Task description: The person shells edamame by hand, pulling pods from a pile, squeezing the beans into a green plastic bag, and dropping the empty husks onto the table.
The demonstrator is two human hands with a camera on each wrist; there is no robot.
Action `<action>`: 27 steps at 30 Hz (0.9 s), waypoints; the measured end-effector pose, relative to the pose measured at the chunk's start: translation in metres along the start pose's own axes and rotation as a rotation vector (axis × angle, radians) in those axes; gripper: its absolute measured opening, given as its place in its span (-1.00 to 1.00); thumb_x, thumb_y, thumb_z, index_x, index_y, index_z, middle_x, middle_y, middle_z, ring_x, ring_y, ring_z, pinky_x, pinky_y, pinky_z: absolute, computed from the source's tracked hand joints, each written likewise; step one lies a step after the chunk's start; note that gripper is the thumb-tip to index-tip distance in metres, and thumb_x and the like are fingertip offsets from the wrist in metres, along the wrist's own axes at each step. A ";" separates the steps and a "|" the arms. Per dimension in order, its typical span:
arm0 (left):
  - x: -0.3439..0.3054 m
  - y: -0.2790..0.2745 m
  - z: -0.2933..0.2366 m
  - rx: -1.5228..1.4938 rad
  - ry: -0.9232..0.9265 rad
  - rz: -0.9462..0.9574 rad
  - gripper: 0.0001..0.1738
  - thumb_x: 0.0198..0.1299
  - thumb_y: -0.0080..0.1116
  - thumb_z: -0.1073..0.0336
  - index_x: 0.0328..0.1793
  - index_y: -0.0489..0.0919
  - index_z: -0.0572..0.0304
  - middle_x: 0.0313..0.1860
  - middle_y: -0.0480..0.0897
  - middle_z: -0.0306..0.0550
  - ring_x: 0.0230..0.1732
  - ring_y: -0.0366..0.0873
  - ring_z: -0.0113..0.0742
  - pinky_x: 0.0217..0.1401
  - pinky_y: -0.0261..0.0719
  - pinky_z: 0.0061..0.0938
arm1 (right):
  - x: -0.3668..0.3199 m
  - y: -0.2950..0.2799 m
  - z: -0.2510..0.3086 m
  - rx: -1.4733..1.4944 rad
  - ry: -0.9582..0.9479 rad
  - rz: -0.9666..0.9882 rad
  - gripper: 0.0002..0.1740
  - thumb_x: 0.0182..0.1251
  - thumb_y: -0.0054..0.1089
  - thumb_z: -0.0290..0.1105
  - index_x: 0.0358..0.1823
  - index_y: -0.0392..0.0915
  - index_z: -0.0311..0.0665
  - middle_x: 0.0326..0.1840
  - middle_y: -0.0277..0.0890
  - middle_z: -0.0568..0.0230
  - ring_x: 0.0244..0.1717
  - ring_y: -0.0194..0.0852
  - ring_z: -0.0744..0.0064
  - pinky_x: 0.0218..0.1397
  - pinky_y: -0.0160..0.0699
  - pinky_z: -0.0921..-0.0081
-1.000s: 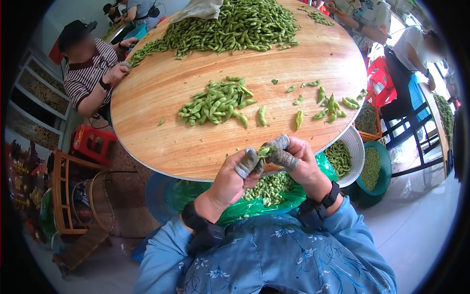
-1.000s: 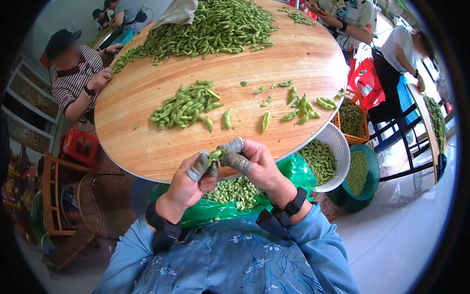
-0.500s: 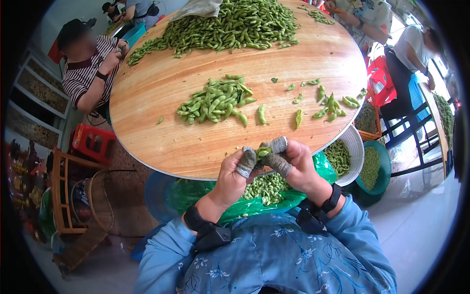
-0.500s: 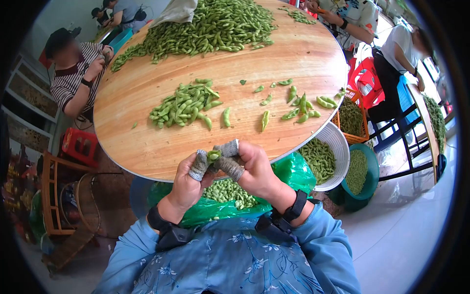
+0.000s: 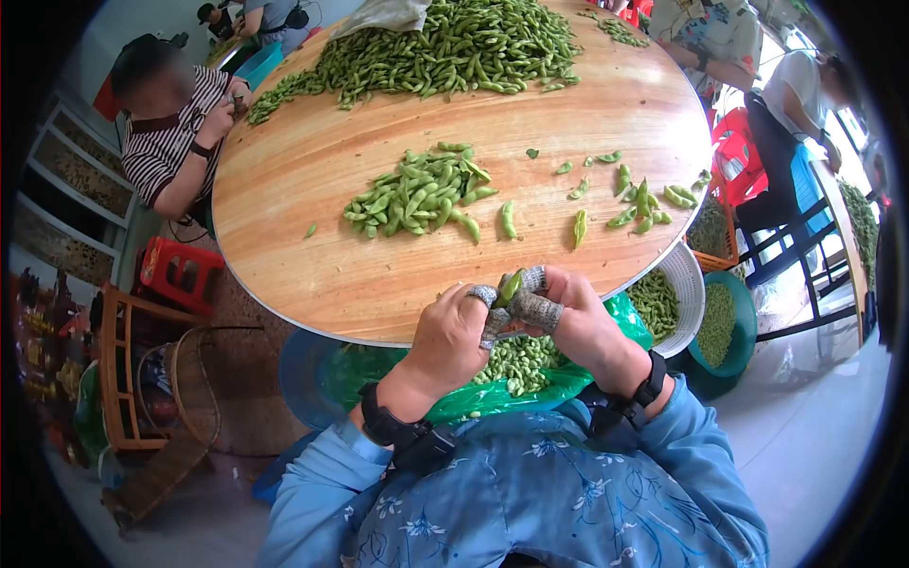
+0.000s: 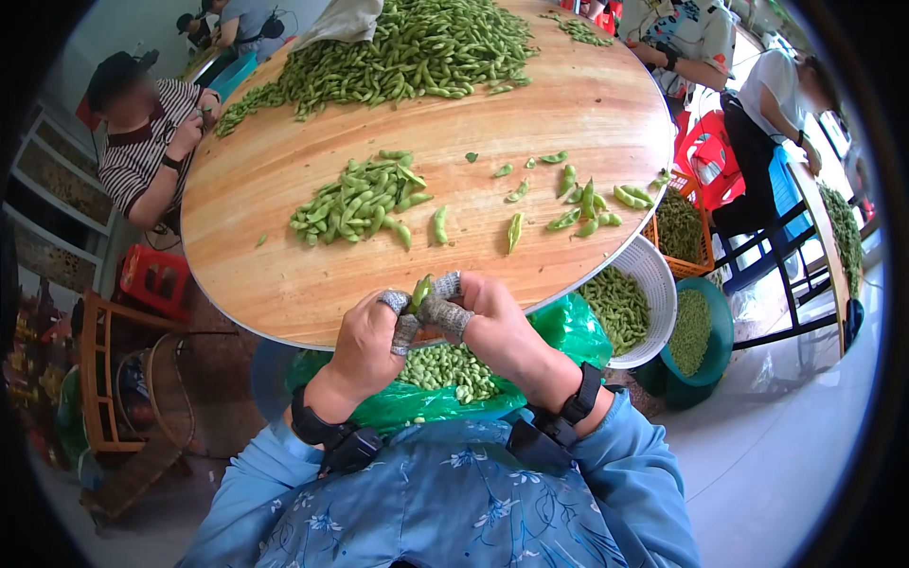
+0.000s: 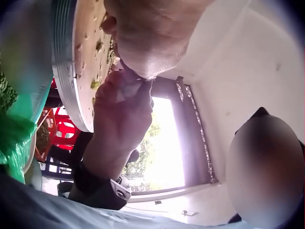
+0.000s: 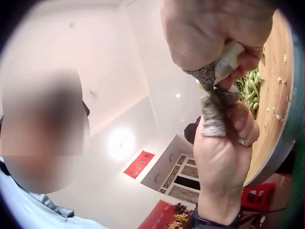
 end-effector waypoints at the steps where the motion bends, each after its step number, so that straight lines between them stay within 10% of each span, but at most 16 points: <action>1: -0.001 -0.001 -0.002 0.026 0.039 -0.025 -0.77 -0.15 0.00 0.52 -0.27 0.37 0.33 -0.45 0.47 0.16 -0.39 0.42 0.16 -0.34 0.41 -0.26 | 0.000 0.002 -0.004 -0.003 0.032 0.040 -0.86 0.21 0.02 -0.47 -0.24 0.40 -0.38 -0.35 0.46 0.37 -0.31 0.40 0.64 -0.18 0.41 0.66; 5: -0.008 0.008 0.011 -0.321 -0.214 -0.014 -0.85 -0.02 -0.01 0.49 -0.26 0.39 0.30 -0.41 0.48 0.08 -0.39 0.49 -0.02 -0.37 0.45 -0.32 | 0.000 0.009 0.001 0.160 -0.060 0.026 -0.87 0.20 0.03 -0.48 -0.26 0.41 -0.38 -0.37 0.46 0.36 -0.31 0.41 0.64 -0.20 0.43 0.63; 13: -0.022 0.037 0.033 -1.262 -0.667 -0.135 -0.76 0.25 -0.17 0.29 -0.10 0.36 0.33 -0.38 0.54 -0.15 -0.32 0.51 -0.40 -0.32 0.47 -0.48 | -0.009 0.015 0.029 -0.454 -0.351 -0.046 -0.86 0.18 0.07 -0.48 -0.25 0.42 -0.38 -0.38 0.46 0.37 -0.32 0.41 0.64 -0.21 0.43 0.63; 17: 0.001 0.001 0.001 -0.241 -0.153 0.050 -0.84 0.15 -0.07 0.37 -0.21 0.37 0.34 -0.44 0.49 0.16 -0.36 0.47 0.12 -0.37 0.42 -0.25 | 0.000 -0.002 0.007 -0.055 -0.174 -0.048 -0.85 0.19 0.08 -0.45 -0.28 0.41 -0.39 -0.38 0.46 0.38 -0.33 0.40 0.65 -0.22 0.44 0.64; 21: -0.004 0.003 0.002 -0.067 -0.060 0.056 -0.83 0.13 -0.05 0.38 -0.20 0.37 0.35 -0.40 0.52 0.12 -0.32 0.53 -0.01 -0.31 0.47 -0.33 | -0.001 0.005 -0.001 0.036 -0.039 -0.024 -0.85 0.19 0.07 -0.45 -0.27 0.41 -0.39 -0.37 0.46 0.38 -0.33 0.38 0.67 -0.23 0.43 0.65; 27: -0.014 0.025 0.021 -1.124 -0.536 -0.113 -0.81 0.23 -0.14 0.33 -0.15 0.38 0.33 -0.37 0.54 -0.16 -0.23 0.53 -0.41 -0.21 0.54 -0.51 | -0.005 0.009 0.009 -0.072 -0.228 -0.049 -0.84 0.21 0.05 -0.45 -0.26 0.42 -0.40 -0.38 0.46 0.35 -0.30 0.43 0.64 -0.24 0.45 0.64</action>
Point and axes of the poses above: each hand's wrist, its own x-axis towards the middle knuckle, its own y-axis out of the palm, z = x × y, the point moved 8 cm from there along x, towards the middle knuckle
